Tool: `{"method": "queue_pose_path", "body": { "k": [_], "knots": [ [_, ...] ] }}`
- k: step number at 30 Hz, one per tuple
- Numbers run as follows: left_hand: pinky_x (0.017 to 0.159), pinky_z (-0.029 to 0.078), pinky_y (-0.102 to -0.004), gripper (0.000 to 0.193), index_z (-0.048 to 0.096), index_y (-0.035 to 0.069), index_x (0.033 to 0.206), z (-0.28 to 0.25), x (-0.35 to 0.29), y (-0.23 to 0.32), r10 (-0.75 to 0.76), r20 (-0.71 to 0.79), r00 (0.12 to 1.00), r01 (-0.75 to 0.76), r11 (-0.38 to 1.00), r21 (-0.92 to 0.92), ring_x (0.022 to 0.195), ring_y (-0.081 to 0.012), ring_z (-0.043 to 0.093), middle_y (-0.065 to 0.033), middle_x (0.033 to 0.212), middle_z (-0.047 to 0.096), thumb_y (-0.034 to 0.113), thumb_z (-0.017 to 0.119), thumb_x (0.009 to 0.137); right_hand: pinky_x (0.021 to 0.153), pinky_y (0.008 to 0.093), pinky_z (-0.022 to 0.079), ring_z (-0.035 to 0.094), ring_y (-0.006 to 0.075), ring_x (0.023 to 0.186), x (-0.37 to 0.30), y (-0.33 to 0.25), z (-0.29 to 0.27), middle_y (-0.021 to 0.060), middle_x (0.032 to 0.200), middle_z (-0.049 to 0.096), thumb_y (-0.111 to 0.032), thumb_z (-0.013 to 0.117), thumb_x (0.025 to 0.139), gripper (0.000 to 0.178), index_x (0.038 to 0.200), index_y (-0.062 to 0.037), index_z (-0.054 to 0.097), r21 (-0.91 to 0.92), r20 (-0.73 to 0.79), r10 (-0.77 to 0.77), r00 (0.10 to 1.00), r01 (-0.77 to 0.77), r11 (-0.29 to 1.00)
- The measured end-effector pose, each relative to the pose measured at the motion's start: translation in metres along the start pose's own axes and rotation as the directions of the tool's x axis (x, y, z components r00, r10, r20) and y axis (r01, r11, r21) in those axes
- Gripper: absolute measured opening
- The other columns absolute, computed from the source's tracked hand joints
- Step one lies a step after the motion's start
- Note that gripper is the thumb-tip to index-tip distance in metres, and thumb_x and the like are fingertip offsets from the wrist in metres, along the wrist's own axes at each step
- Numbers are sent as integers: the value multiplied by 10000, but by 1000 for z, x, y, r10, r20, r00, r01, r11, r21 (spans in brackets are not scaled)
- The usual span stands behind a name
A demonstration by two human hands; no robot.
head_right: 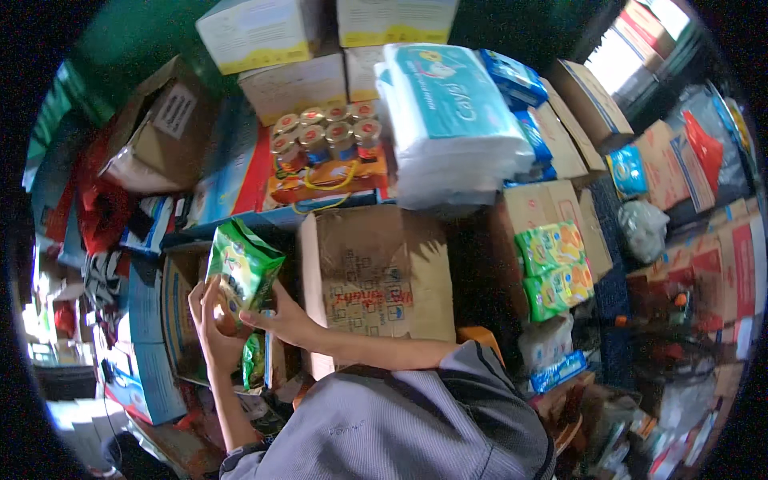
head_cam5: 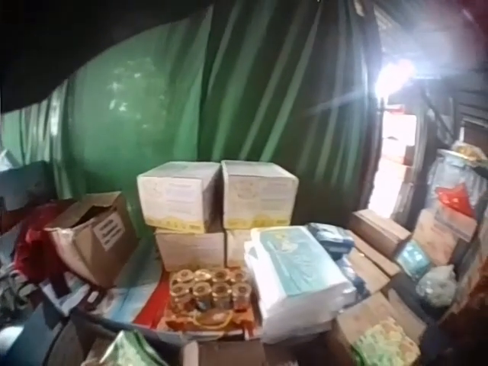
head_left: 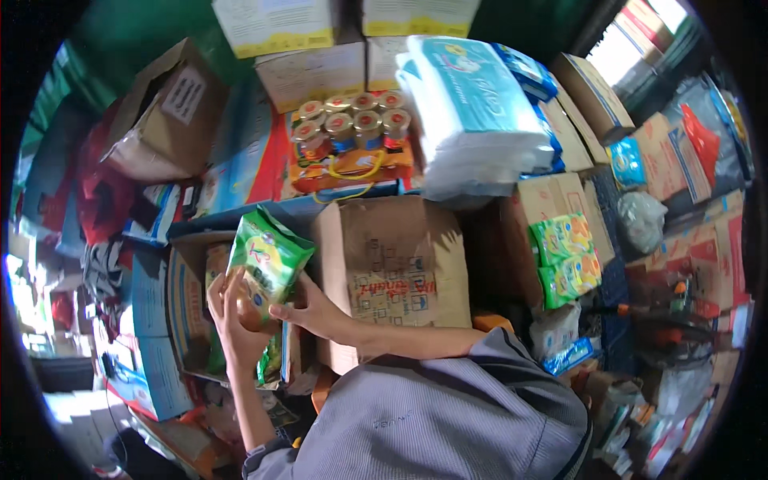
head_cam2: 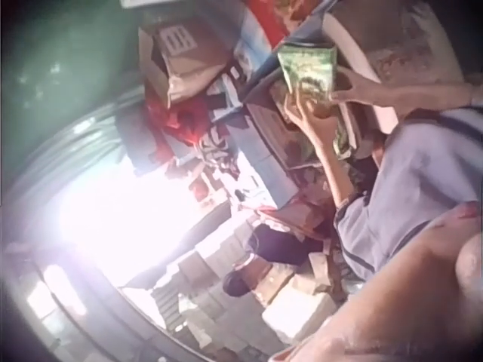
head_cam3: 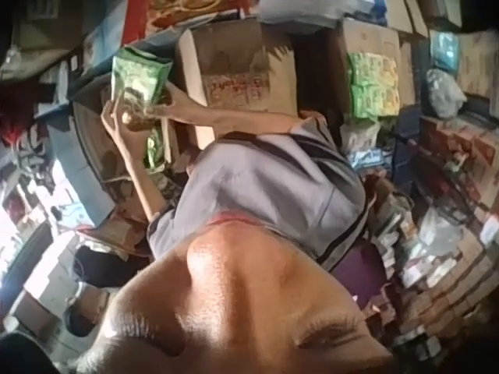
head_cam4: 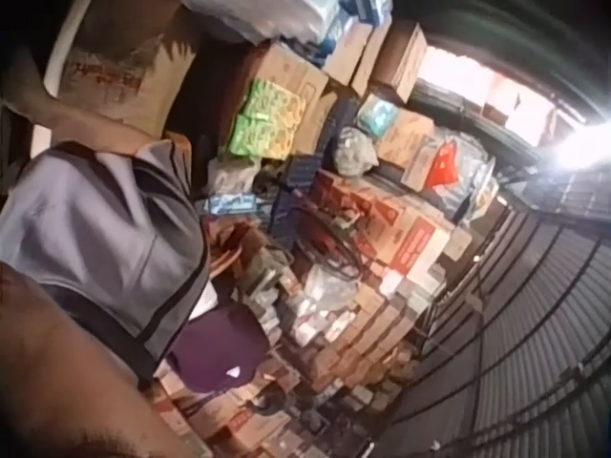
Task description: Sorting and organizing various packaged goods into boxes.
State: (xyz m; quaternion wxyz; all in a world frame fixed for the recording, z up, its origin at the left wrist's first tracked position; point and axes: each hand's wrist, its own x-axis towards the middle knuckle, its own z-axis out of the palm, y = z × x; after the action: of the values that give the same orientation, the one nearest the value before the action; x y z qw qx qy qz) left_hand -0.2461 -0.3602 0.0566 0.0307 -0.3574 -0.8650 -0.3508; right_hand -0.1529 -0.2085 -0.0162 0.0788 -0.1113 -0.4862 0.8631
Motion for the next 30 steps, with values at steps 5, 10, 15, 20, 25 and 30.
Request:
{"method": "queue_pose_path", "body": {
  "k": [5,10,15,20,25,30],
  "knots": [
    [1216,383,-650,900,569,207,1584,25,-7,57,498,59,865,-499,846,189,1463,-474,506,-248,1663,478,388,927,779,1105,400,559,655,236,1334,-37,-16,-50,131,1464,663,-370,866,998,735,1540,3,540,-154,-220,-255,942,225,962],
    [1246,411,-592,961,478,106,1627,75,4,97,446,-32,894,-440,866,-239,1516,-499,473,-267,1680,441,183,953,796,1004,364,623,724,198,1191,-110,-31,-139,99,1374,687,-329,861,996,565,1411,-25,626,-94,-476,-227,850,208,974],
    [1215,499,-477,998,329,47,1710,134,16,142,256,346,903,159,549,-820,1505,-321,526,-203,1662,466,226,921,927,1051,397,539,682,199,1161,-170,-54,-221,87,1293,708,-313,832,986,495,1357,-28,672,-199,-581,-512,633,499,843],
    [1178,520,-387,821,337,-22,1689,185,13,193,291,588,755,391,520,-760,1427,-233,570,-155,1581,559,78,806,1023,1124,412,494,624,231,1288,-214,-102,-270,97,1415,647,-340,813,1010,638,1487,-10,547,-514,-633,-570,524,266,816],
    [1158,555,-417,763,382,21,1684,240,15,241,284,486,827,332,451,-828,1373,-242,636,-152,1524,614,82,788,1040,1161,401,490,596,255,1365,-228,-158,-283,157,1558,547,-101,844,991,898,1705,-30,305,-640,-698,-707,115,344,687],
    [1159,553,-423,746,365,9,1666,275,18,276,312,459,832,309,428,-850,1365,-251,637,-150,1520,602,92,777,1049,1075,383,553,627,267,1337,-255,-193,-309,181,1481,579,-228,869,1000,940,1706,-14,288,-659,-705,-684,187,184,729]
  ]
}}
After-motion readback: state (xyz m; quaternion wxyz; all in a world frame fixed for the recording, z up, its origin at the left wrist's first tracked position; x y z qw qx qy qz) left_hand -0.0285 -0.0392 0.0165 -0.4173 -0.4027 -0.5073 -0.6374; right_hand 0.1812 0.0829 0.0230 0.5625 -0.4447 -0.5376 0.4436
